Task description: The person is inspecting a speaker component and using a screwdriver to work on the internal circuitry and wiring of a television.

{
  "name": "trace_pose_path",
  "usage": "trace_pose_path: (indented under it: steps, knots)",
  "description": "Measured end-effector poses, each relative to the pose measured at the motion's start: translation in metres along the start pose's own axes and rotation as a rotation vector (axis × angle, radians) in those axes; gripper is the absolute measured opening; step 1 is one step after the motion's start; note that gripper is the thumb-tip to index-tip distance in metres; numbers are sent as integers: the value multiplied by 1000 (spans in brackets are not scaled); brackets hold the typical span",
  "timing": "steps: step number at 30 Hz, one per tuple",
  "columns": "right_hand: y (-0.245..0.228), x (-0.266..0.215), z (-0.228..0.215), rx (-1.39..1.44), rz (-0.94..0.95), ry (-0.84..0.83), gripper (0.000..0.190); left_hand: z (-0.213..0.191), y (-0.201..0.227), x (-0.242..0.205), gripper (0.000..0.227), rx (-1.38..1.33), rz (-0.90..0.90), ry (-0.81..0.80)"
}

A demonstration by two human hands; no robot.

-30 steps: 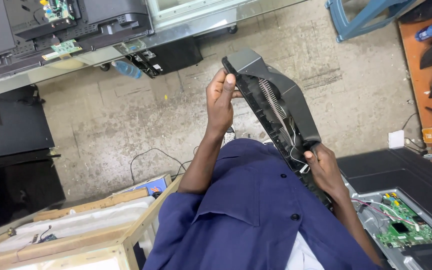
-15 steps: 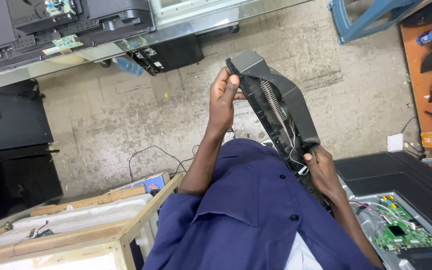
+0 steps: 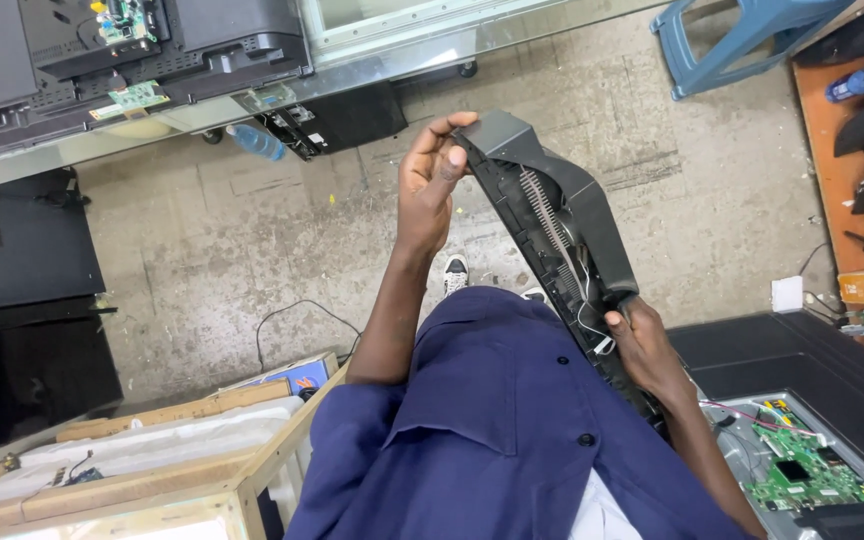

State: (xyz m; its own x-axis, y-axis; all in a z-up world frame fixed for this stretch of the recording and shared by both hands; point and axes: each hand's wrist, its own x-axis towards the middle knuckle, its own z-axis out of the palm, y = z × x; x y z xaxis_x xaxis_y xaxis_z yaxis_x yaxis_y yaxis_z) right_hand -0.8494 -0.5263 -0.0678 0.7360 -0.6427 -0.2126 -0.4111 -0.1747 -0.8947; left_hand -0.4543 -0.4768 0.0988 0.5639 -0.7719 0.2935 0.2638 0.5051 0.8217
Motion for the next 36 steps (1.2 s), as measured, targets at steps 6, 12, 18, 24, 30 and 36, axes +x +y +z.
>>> trace_pose_path:
  steps: [6, 12, 18, 24, 30, 36]
  knots:
    - [-15, 4, 8, -93, -20, 27, 53, -16, -10, 7, 27, 43, 72, 14]
    - [-40, 4, 11, -53, -57, 86, 57, -14, -11, 5, 30, -39, -5, -32]
    - [-32, 5, 14, -48, -46, 92, 58, -14, -15, 7, 32, -44, -52, -52]
    - [-4, 4, 14, -73, -51, 67, 54, -27, -27, 7, 28, -93, -94, -132]
    - [69, 39, 10, 139, 5, -18, 58, -31, -66, -12, 54, -266, -90, -36]
    - [-91, 88, 2, 585, 293, -82, 57, -21, -147, -59, 94, -369, -381, -138]
